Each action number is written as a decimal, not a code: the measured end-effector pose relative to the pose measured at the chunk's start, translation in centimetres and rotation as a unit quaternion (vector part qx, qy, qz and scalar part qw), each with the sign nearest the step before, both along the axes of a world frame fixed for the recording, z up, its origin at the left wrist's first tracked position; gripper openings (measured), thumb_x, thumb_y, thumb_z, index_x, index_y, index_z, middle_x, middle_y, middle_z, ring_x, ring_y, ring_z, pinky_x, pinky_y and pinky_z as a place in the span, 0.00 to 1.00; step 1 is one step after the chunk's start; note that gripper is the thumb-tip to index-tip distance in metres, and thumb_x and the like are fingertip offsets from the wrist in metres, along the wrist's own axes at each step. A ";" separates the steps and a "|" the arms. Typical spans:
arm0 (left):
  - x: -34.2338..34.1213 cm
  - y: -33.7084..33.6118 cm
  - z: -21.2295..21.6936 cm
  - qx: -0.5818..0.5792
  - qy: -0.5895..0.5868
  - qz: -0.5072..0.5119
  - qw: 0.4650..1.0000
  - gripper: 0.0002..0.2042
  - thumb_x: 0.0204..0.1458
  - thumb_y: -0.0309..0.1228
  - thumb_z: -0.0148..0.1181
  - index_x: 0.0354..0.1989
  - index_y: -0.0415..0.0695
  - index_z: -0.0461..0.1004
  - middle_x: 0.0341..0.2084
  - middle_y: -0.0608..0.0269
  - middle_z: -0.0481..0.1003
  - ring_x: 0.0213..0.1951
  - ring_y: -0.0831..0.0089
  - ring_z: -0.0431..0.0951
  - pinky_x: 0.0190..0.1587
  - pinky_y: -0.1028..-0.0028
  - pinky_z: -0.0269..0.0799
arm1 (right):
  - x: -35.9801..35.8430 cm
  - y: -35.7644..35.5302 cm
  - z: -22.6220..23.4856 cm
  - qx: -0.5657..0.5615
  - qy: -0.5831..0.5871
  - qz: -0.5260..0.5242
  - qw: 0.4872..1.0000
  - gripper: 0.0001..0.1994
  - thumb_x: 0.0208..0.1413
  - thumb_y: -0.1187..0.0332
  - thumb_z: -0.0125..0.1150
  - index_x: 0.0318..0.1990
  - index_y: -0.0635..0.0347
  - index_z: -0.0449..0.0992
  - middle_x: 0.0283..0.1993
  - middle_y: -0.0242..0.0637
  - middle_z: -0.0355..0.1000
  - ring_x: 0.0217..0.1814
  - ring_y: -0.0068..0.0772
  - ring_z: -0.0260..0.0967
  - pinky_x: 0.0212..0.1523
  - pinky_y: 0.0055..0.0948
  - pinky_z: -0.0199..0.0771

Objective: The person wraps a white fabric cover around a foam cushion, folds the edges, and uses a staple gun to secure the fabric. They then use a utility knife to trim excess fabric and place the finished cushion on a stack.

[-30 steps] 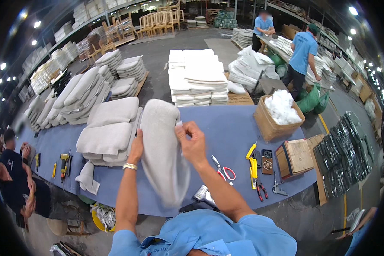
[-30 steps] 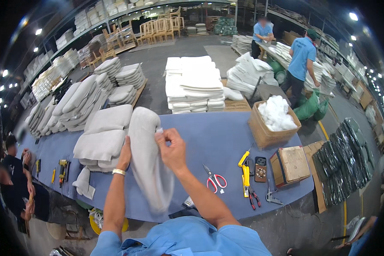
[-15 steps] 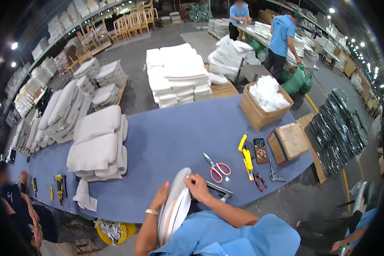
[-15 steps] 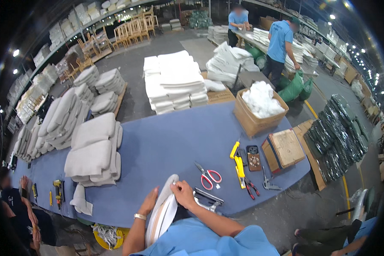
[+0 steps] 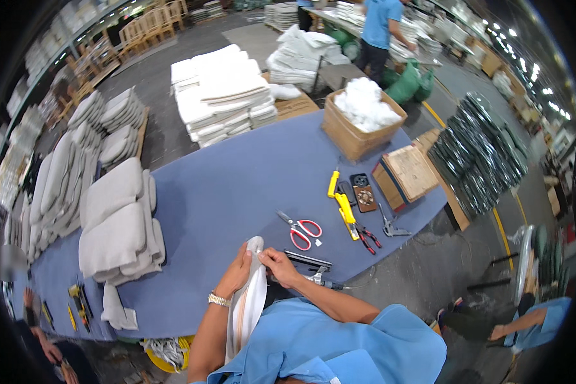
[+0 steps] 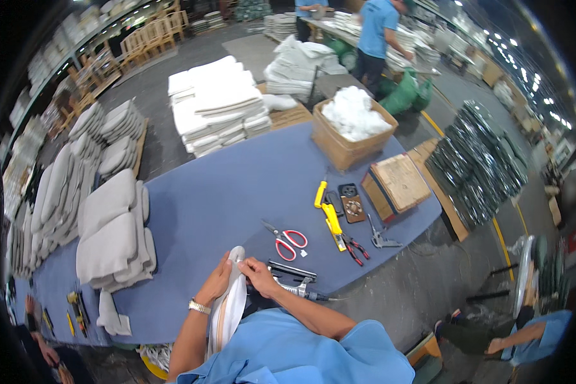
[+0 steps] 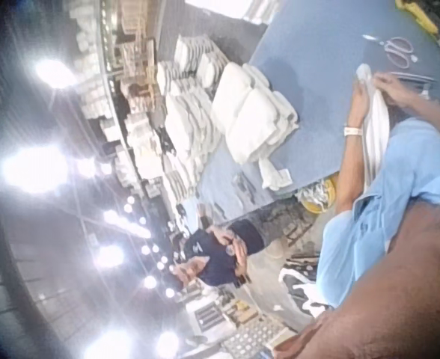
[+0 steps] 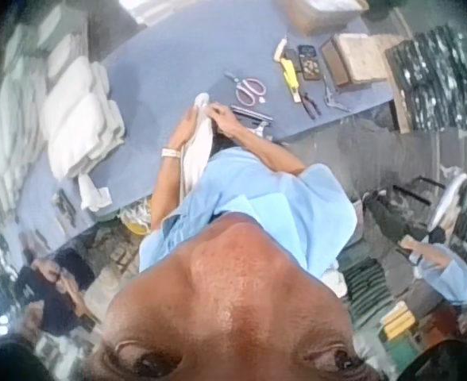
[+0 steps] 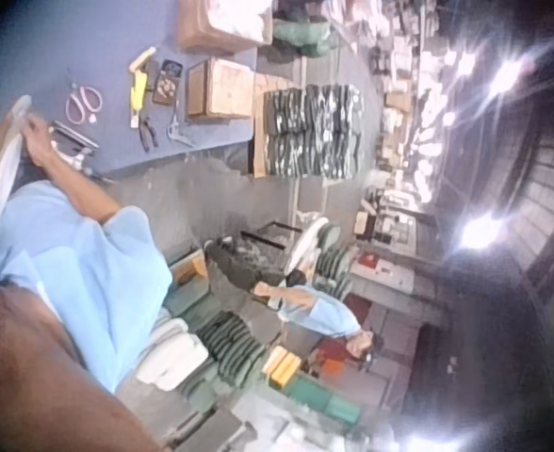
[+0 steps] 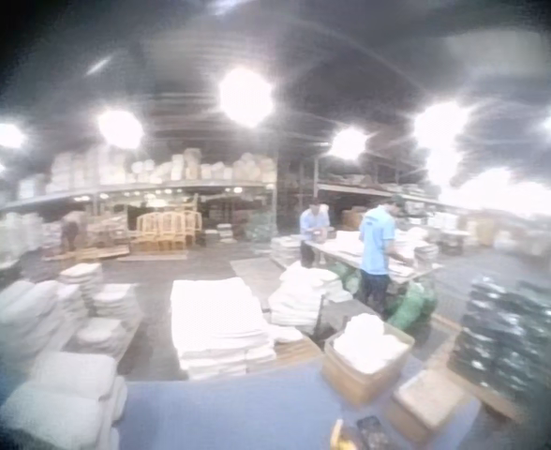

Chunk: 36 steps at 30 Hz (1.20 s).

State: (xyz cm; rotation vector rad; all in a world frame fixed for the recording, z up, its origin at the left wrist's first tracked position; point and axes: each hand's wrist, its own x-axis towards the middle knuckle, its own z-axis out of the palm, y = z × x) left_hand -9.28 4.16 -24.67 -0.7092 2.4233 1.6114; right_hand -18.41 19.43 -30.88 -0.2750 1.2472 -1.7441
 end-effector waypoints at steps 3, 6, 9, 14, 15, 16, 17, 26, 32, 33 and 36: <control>-0.2 0.6 0.7 -0.058 -0.020 -0.021 0.998 0.35 0.73 0.51 0.36 0.76 0.32 0.49 0.72 0.35 0.59 0.73 0.45 0.59 0.74 0.63 0.54 | -0.1 0.4 -0.5 0.016 -0.010 0.014 1.000 0.14 0.71 0.52 0.57 0.48 0.50 0.78 0.44 0.19 0.64 0.47 0.15 0.64 0.46 0.23 0.71; -0.5 1.3 1.3 -0.074 -0.013 -0.032 0.997 0.34 0.72 0.49 0.38 0.75 0.31 0.50 0.67 0.29 0.65 0.68 0.39 0.67 0.69 0.58 0.63 | 0.2 0.3 -1.2 0.015 0.002 0.021 1.000 0.15 0.71 0.48 0.55 0.52 0.45 0.78 0.47 0.19 0.66 0.49 0.16 0.64 0.48 0.28 0.72; -0.5 1.5 1.7 -0.096 -0.004 -0.040 0.995 0.34 0.72 0.47 0.41 0.75 0.31 0.49 0.63 0.26 0.67 0.64 0.37 0.70 0.64 0.55 0.68 | 0.3 -0.3 -0.1 0.003 -0.003 0.021 1.000 0.14 0.73 0.50 0.53 0.50 0.48 0.74 0.43 0.20 0.66 0.45 0.14 0.63 0.44 0.24 0.72; -1.7 1.7 3.1 -0.121 -0.038 -0.060 0.990 0.33 0.71 0.45 0.42 0.76 0.32 0.49 0.61 0.26 0.69 0.63 0.36 0.72 0.63 0.55 0.70 | -0.5 0.4 -0.1 -0.044 -0.006 0.027 0.999 0.12 0.73 0.51 0.53 0.48 0.46 0.75 0.42 0.17 0.64 0.47 0.11 0.61 0.43 0.23 0.70; -1.2 1.8 3.8 -0.115 -0.042 -0.052 0.991 0.33 0.71 0.44 0.42 0.76 0.32 0.49 0.61 0.27 0.70 0.63 0.36 0.72 0.63 0.55 0.70 | -0.1 0.3 0.1 -0.046 -0.014 0.031 0.998 0.12 0.73 0.51 0.53 0.48 0.46 0.75 0.41 0.17 0.64 0.46 0.10 0.61 0.42 0.23 0.69; -1.0 1.9 4.1 -0.107 -0.047 -0.043 0.992 0.33 0.71 0.44 0.42 0.76 0.33 0.50 0.61 0.27 0.70 0.62 0.36 0.72 0.63 0.55 0.70 | 0.0 0.0 0.3 -0.032 -0.017 0.021 0.999 0.12 0.72 0.52 0.54 0.47 0.47 0.76 0.41 0.17 0.66 0.45 0.11 0.62 0.41 0.23 0.69; -1.4 1.6 3.8 -0.111 -0.020 -0.057 0.992 0.33 0.71 0.44 0.43 0.76 0.33 0.50 0.61 0.28 0.70 0.63 0.36 0.72 0.63 0.55 0.70 | -0.5 -0.2 0.3 -0.016 -0.020 0.013 1.000 0.11 0.72 0.53 0.55 0.46 0.47 0.78 0.41 0.17 0.67 0.44 0.11 0.62 0.40 0.23 0.69; -0.2 2.3 3.1 -0.199 -0.011 -0.033 0.979 0.34 0.68 0.47 0.50 0.74 0.37 0.54 0.67 0.33 0.66 0.65 0.37 0.70 0.65 0.52 0.69 | -1.2 1.6 1.8 0.050 -0.047 0.014 0.998 0.11 0.71 0.58 0.57 0.36 0.51 0.77 0.31 0.20 0.68 0.35 0.15 0.66 0.38 0.22 0.69; 0.6 3.0 2.2 -0.292 0.008 -0.014 0.956 0.34 0.68 0.47 0.51 0.74 0.36 0.55 0.66 0.34 0.67 0.59 0.39 0.75 0.54 0.51 0.78 | -2.3 4.0 1.5 0.101 0.061 0.007 0.993 0.09 0.71 0.63 0.59 0.42 0.59 0.75 0.41 0.28 0.74 0.44 0.20 0.73 0.47 0.26 0.75; 0.3 3.1 2.7 -0.285 -0.021 -0.020 0.958 0.34 0.67 0.47 0.52 0.74 0.37 0.55 0.66 0.35 0.67 0.59 0.38 0.76 0.53 0.50 0.79 | -3.0 5.2 0.6 0.193 0.230 0.042 0.953 0.12 0.63 0.68 0.67 0.49 0.62 0.74 0.47 0.37 0.76 0.51 0.31 0.76 0.49 0.33 0.77; 0.0 3.3 3.2 -0.268 -0.025 -0.014 0.963 0.34 0.67 0.48 0.52 0.74 0.39 0.55 0.67 0.36 0.67 0.57 0.37 0.77 0.51 0.51 0.80 | -1.9 7.4 0.0 0.326 0.506 0.094 0.793 0.25 0.52 0.74 0.73 0.58 0.59 0.72 0.51 0.44 0.73 0.53 0.45 0.76 0.49 0.40 0.79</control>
